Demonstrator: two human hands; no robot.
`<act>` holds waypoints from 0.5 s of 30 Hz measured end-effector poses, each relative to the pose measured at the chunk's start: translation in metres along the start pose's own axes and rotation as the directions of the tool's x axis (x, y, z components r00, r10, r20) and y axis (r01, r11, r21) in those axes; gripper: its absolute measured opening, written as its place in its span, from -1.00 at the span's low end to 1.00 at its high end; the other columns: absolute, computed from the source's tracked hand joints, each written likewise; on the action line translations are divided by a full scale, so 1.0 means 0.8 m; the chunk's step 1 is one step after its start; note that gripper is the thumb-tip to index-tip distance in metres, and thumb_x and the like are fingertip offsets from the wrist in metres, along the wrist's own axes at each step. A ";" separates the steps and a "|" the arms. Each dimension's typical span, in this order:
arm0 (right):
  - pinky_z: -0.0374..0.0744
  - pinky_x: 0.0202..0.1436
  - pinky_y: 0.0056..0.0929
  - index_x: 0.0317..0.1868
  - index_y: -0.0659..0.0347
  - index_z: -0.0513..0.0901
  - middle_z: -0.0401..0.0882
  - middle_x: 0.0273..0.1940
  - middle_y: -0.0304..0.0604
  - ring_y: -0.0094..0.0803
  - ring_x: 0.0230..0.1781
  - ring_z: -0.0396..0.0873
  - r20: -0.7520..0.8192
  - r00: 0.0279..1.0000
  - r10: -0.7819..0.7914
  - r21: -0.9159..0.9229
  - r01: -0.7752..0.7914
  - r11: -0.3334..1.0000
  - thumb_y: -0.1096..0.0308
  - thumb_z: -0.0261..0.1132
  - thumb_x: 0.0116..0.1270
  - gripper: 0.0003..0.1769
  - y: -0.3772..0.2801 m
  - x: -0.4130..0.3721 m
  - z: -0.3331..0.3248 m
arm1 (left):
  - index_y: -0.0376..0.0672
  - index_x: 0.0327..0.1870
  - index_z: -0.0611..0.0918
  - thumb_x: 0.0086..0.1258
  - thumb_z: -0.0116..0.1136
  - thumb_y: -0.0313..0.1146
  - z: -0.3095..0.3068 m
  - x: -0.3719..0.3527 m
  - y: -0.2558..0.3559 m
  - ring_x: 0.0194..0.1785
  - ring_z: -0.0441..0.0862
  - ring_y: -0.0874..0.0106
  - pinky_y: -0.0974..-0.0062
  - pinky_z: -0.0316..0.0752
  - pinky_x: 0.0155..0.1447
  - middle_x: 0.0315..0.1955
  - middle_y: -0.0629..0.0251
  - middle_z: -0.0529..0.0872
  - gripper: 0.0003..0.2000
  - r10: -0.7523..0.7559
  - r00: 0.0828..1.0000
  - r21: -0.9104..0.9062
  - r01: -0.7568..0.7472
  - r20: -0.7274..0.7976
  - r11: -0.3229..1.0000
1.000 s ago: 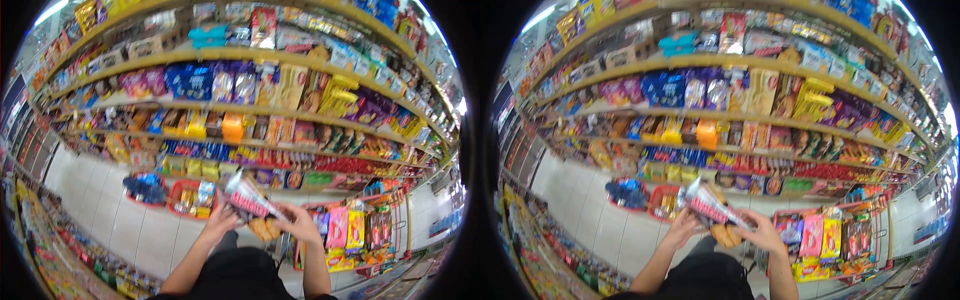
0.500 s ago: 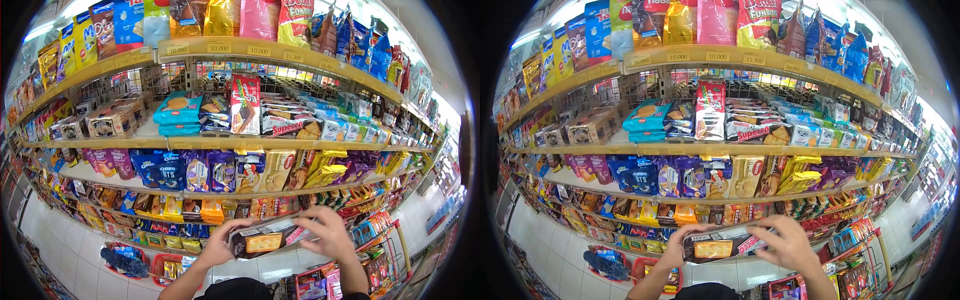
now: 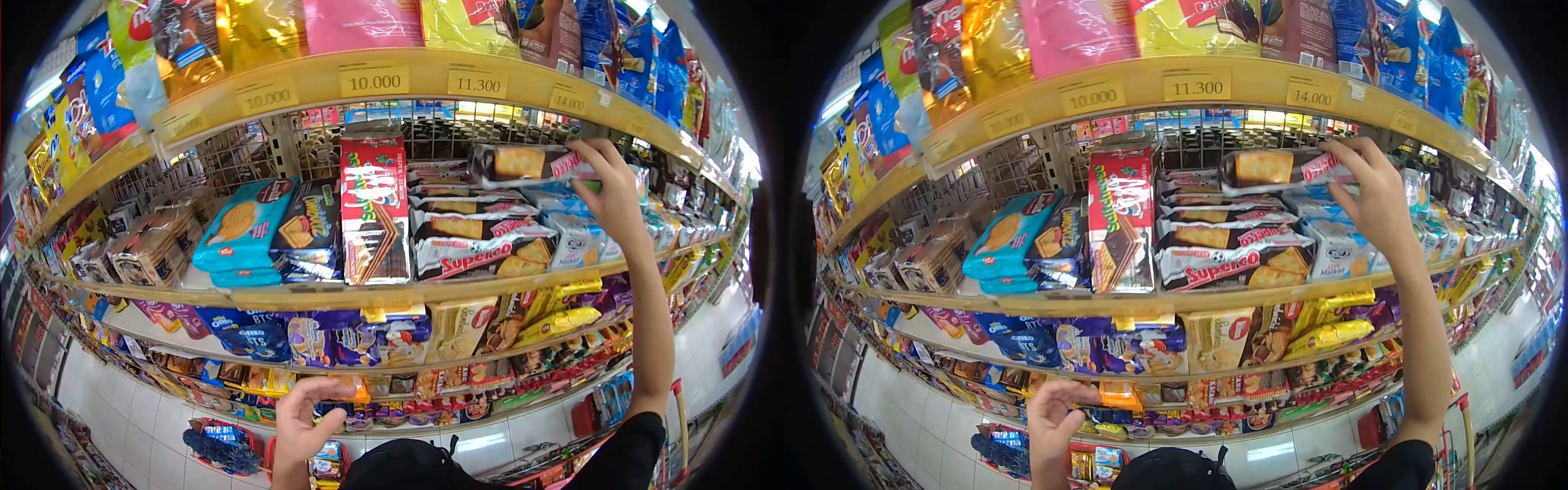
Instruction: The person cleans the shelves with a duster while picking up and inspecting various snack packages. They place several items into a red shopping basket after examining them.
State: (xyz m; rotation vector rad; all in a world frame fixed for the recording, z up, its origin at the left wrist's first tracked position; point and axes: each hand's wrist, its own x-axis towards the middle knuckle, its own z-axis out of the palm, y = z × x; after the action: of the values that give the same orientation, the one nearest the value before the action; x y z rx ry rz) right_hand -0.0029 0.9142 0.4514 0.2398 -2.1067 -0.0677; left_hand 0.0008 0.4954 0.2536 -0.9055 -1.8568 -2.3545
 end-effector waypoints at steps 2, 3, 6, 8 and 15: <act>0.47 0.01 -0.31 0.04 0.23 0.54 0.51 -0.03 0.02 -0.12 -0.05 0.52 0.085 0.996 0.024 0.043 -0.028 0.999 0.43 0.32 0.06 -0.53 0.036 0.020 0.030 | -0.37 -0.01 0.47 0.14 0.21 -0.61 0.007 0.003 -0.012 -0.01 0.62 0.28 0.35 0.47 0.13 -0.16 0.01 0.65 -0.64 -0.047 0.998 -0.002 0.047 -0.040 0.999; 0.46 0.04 -0.31 0.07 0.23 0.53 0.52 -0.01 0.03 -0.12 -0.04 0.51 0.126 0.991 0.034 0.065 -0.042 0.997 0.39 0.32 0.08 -0.52 0.050 0.029 0.045 | -0.38 -0.02 0.47 0.15 0.20 -0.61 0.010 0.004 -0.018 -0.01 0.62 0.27 0.35 0.47 0.12 -0.16 0.00 0.65 -0.65 -0.056 0.997 -0.001 0.056 -0.056 0.998; 0.43 0.11 -0.35 0.13 0.25 0.49 0.53 0.00 0.05 -0.15 0.00 0.51 0.261 0.963 0.063 0.310 -0.146 0.940 0.28 0.32 0.15 -0.48 0.077 0.052 0.083 | -0.39 -0.02 0.47 0.16 0.18 -0.61 0.021 0.003 -0.029 -0.02 0.62 0.27 0.35 0.47 0.13 -0.16 -0.01 0.65 -0.67 -0.116 0.981 -0.043 0.111 -0.153 0.993; 0.42 0.14 -0.43 0.16 0.28 0.47 0.55 0.01 -0.01 -0.31 0.02 0.50 0.449 0.890 0.076 0.407 -0.279 0.870 0.18 0.26 0.25 -0.48 0.094 0.071 0.096 | -0.39 -0.02 0.45 0.18 0.15 -0.61 0.025 0.000 -0.034 -0.02 0.62 0.24 0.33 0.47 0.13 -0.15 -0.04 0.64 -0.67 -0.097 0.978 -0.039 0.092 -0.185 0.995; 0.44 0.00 -0.64 -0.01 0.32 0.60 0.60 -0.07 -0.17 -0.59 -0.08 0.51 0.755 0.656 0.002 0.517 -0.597 0.613 0.03 0.20 0.32 -0.51 0.088 0.102 0.094 | -0.38 -0.01 0.43 0.23 0.14 -0.56 0.031 -0.006 -0.046 -0.04 0.62 0.24 0.31 0.47 0.13 -0.16 -0.05 0.64 -0.69 -0.056 0.961 -0.045 0.046 -0.272 0.998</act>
State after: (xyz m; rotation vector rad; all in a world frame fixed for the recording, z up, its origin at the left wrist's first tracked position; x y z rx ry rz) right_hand -0.1180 0.9636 0.4908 0.3264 -2.8125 1.1518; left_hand 0.0021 0.5270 0.2218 -0.5067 -1.7524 -2.4051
